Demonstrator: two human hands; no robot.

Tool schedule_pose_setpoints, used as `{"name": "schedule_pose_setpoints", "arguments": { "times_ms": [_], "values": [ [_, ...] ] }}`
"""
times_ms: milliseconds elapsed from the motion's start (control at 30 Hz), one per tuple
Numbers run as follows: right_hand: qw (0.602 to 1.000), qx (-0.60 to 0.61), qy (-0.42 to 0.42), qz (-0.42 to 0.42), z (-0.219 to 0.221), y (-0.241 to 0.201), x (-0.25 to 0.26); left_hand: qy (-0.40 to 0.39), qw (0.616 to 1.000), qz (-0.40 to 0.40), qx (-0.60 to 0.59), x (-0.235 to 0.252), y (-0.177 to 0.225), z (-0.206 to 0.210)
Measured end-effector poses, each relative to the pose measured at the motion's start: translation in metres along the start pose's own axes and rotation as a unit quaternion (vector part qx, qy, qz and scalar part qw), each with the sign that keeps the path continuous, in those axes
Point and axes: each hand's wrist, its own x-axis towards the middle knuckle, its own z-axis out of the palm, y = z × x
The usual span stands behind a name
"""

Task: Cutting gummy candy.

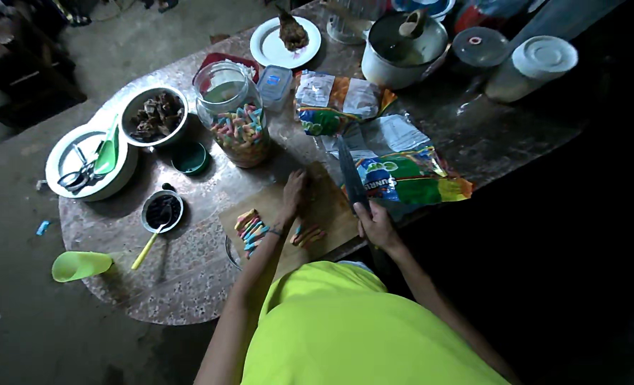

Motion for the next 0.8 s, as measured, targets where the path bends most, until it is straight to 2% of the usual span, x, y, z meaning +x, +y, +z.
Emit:
{"name": "schedule_pose_setpoints", "arguments": {
  "times_ms": [67, 133, 167, 233, 300, 367, 500, 600, 700, 800],
  "values": [
    [1.0, -0.011, -0.005, 0.002, 0.0, 0.001, 0.002, 0.05, 0.998, 0.037, -0.018, -0.001, -0.015, 0.01],
    [0.999, -0.036, -0.015, 0.0, -0.001, 0.002, 0.005, 0.104, 0.994, 0.032, -0.022, -0.01, -0.029, 0.019],
    [0.998, -0.054, -0.024, -0.003, -0.003, 0.003, 0.007, 0.096, 0.995, 0.002, -0.008, -0.021, -0.027, 0.018],
    [0.993, -0.105, -0.051, -0.002, -0.006, 0.005, 0.009, -0.001, 0.998, -0.05, 0.022, -0.056, -0.017, 0.01],
    [0.981, -0.171, -0.089, 0.001, -0.008, 0.005, 0.012, -0.063, 0.996, -0.044, 0.049, -0.085, -0.016, 0.017],
    [0.966, -0.228, -0.119, -0.008, -0.004, 0.001, 0.014, -0.08, 0.994, -0.02, 0.071, -0.094, -0.024, 0.028],
    [0.948, -0.273, -0.16, -0.028, 0.009, -0.01, 0.016, -0.041, 0.994, 0.027, 0.096, -0.087, -0.036, 0.034],
    [0.943, -0.282, -0.165, -0.059, 0.016, -0.015, 0.02, 0.028, 0.995, -0.008, 0.1, -0.079, -0.038, 0.032],
    [0.934, -0.305, -0.169, -0.074, 0.022, -0.022, 0.021, 0.047, 0.992, -0.065, 0.096, -0.071, -0.039, 0.028],
    [0.927, -0.325, -0.177, -0.069, 0.022, -0.025, 0.021, 0.083, 0.992, -0.057, 0.079, -0.075, -0.045, 0.037]
  ]
}}
